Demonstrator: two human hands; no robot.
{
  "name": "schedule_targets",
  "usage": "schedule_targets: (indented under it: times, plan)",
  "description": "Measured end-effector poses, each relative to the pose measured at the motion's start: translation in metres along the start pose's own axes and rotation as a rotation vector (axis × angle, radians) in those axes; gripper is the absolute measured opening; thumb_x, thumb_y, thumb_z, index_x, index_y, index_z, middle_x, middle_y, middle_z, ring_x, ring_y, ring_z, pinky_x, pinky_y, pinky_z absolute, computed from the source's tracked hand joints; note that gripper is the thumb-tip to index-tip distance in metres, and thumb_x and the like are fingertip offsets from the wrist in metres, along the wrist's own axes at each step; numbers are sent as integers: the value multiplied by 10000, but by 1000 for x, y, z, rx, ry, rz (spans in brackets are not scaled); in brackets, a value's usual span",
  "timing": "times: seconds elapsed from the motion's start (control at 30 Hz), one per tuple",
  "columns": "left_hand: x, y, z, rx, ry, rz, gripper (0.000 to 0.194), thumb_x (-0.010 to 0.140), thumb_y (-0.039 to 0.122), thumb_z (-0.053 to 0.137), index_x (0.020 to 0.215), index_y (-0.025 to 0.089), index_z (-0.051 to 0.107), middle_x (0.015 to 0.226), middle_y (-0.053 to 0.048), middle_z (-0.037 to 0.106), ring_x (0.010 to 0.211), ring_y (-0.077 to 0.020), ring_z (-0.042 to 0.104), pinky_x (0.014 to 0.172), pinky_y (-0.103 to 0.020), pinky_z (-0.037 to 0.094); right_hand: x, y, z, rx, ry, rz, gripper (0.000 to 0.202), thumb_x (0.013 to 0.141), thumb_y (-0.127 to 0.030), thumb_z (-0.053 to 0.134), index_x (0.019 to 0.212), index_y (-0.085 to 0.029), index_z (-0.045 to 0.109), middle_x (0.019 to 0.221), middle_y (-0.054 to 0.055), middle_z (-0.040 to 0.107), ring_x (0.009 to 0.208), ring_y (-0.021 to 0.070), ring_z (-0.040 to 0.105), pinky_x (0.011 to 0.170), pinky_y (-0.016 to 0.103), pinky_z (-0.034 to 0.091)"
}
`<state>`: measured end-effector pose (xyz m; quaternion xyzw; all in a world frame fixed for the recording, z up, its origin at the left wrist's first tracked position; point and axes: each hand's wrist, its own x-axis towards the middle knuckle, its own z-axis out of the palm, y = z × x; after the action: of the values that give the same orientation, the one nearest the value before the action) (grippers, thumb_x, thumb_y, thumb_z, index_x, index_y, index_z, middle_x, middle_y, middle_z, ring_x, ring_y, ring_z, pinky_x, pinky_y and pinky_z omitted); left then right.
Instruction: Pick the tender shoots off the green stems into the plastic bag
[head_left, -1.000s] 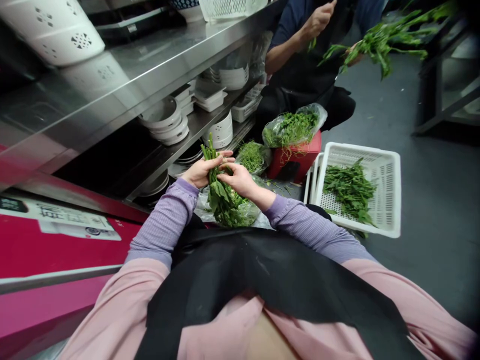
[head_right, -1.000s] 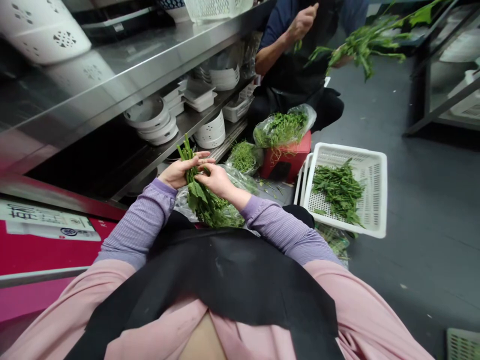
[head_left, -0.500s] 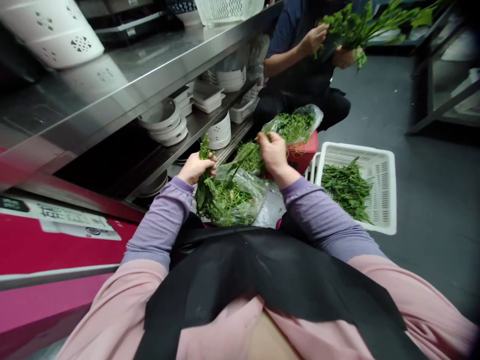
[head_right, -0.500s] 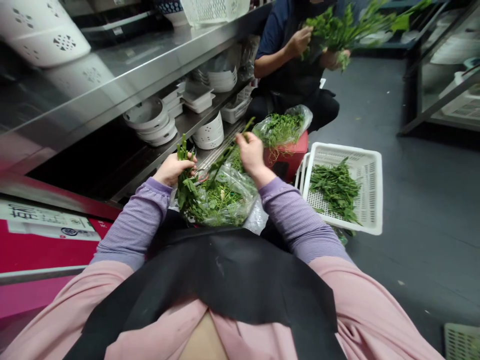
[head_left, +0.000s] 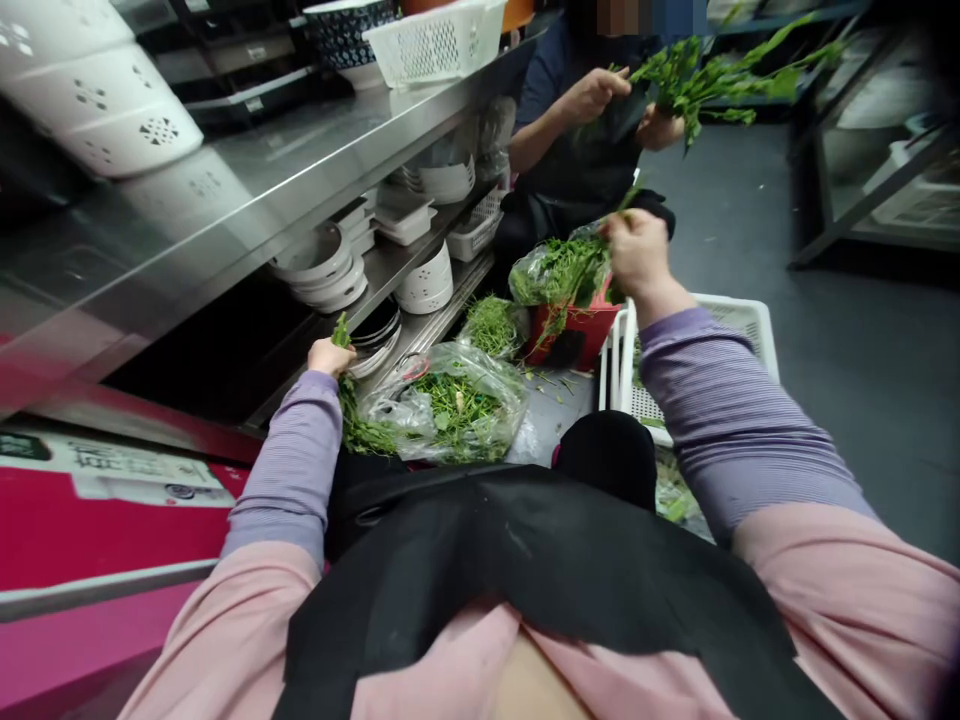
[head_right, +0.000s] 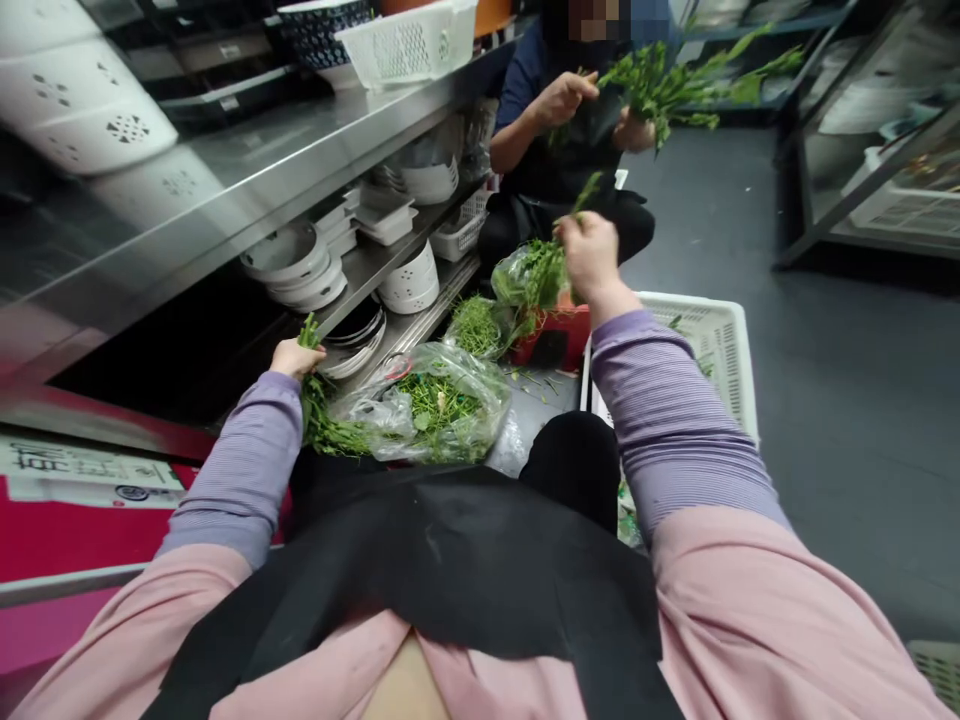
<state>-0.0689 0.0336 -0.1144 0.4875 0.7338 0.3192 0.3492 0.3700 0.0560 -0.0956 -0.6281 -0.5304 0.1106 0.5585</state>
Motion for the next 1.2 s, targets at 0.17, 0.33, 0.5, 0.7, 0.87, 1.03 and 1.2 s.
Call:
schedule_targets:
  times: [0.17,0.33,0.5,0.7,0.87,1.03,1.2]
  plan:
    - [-38,39,43,-252,-350,271,374,633,274,734,952,86,678,529,18,507,413,-65,386,400,-204,269,-63,-53,47,253,-812,-187,219,834,-271,541,766,-95,652,599,-24,521,576,70,440,573,212,335]
    - [-73,75,68,-306,-566,508,376,672,370,742,928,102,683,518,20,496,409,-61,393,392,-200,275,-100,-85,84,407,-1191,-257,268,803,-337,576,835,-90,676,614,-23,530,560,63,418,560,209,327]
    - [-77,72,55,-366,-451,548,250,658,324,733,743,121,613,527,11,524,402,-64,419,382,-192,311,-115,-76,87,288,-1049,-276,277,784,-343,597,856,-93,694,674,1,594,603,83,461,609,219,351]
    - [-70,69,38,-238,-270,632,190,692,290,692,680,128,593,539,-12,582,371,-59,417,370,-182,318,-148,-66,92,86,-848,-325,257,794,-254,515,803,-90,713,603,0,581,575,88,459,595,212,331]
    - [-72,70,18,-219,-211,675,186,694,278,697,675,140,574,534,-11,580,371,-59,426,360,-176,316,-153,-47,118,36,-704,-91,294,800,-259,454,676,-103,670,546,6,552,545,103,467,552,214,339]
    - [-73,79,-9,-352,-76,622,223,682,299,725,702,154,557,542,5,565,364,-55,417,346,-183,309,-145,17,133,-231,-667,259,299,846,-212,435,908,-114,710,808,79,703,775,148,616,708,218,430]
    - [-63,88,-18,-450,-101,484,164,682,210,705,675,154,551,527,6,543,380,-59,414,343,-193,292,-145,28,127,-290,-775,150,509,766,-220,632,1255,-91,576,889,113,705,850,171,621,776,246,439]
